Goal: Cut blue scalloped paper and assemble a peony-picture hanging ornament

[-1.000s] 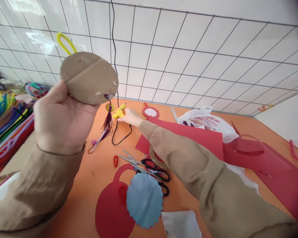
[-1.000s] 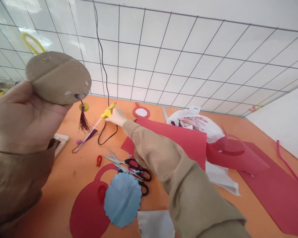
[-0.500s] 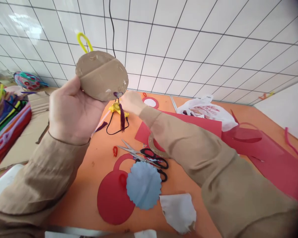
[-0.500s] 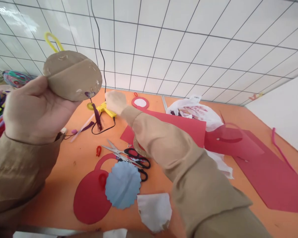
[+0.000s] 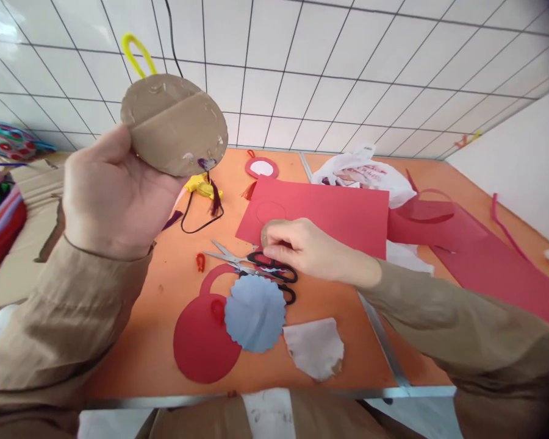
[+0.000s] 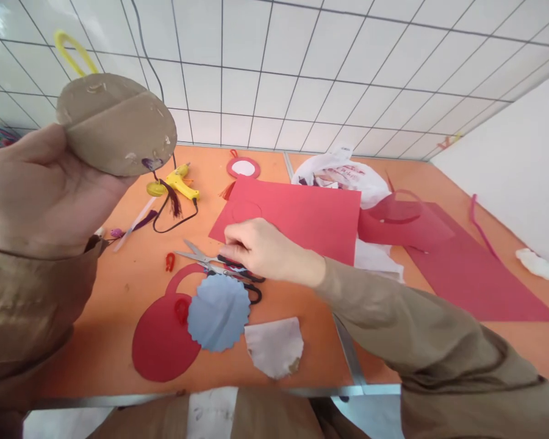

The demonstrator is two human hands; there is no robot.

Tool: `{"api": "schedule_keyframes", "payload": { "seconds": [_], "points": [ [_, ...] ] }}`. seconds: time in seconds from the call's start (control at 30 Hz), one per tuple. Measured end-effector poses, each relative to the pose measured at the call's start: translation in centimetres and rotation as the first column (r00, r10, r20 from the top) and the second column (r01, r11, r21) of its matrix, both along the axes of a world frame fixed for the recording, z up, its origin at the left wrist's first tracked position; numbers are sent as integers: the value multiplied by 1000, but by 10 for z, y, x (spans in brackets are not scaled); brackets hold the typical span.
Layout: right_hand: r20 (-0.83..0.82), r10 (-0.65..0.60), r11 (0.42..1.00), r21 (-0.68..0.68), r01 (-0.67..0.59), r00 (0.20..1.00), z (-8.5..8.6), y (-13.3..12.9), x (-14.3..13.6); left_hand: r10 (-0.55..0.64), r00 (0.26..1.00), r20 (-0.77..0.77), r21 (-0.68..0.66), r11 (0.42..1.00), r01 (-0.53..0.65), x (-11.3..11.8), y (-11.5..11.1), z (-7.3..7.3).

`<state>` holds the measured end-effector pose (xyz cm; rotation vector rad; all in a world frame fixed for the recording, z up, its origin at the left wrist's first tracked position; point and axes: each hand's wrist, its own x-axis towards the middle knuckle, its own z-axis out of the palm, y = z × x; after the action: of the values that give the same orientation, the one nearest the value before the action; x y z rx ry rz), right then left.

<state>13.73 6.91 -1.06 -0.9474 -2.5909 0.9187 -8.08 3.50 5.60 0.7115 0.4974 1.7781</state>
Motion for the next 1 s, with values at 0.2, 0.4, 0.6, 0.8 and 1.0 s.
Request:
{"api": "schedule_keyframes", "payload": {
  "seconds": [0.2,0.4,0.6,0.8,1.0],
  "points": [
    [-35,-18,1000,-22,17,999,15,-28,48,-30,999,-16,-38,999,29,7,-2,-3],
    [219,-60,979,202,15,974,2,-42,58,-78,996,-47,-61,995,75,14,-2,-7],
    [262,-181,978,148,146,948,-36,-46,17,-145,986,-77,-134,982,134,22,-1,-19],
    [157,-109,994,30,106,982,-35,-38,21,-193,977,-90,-180,968,175,22,1,-25],
    [174,497,854,-274,-443,850,-20,-58,71,-173,984,-44,-212,964,161,23,-1,-22]
  ]
}}
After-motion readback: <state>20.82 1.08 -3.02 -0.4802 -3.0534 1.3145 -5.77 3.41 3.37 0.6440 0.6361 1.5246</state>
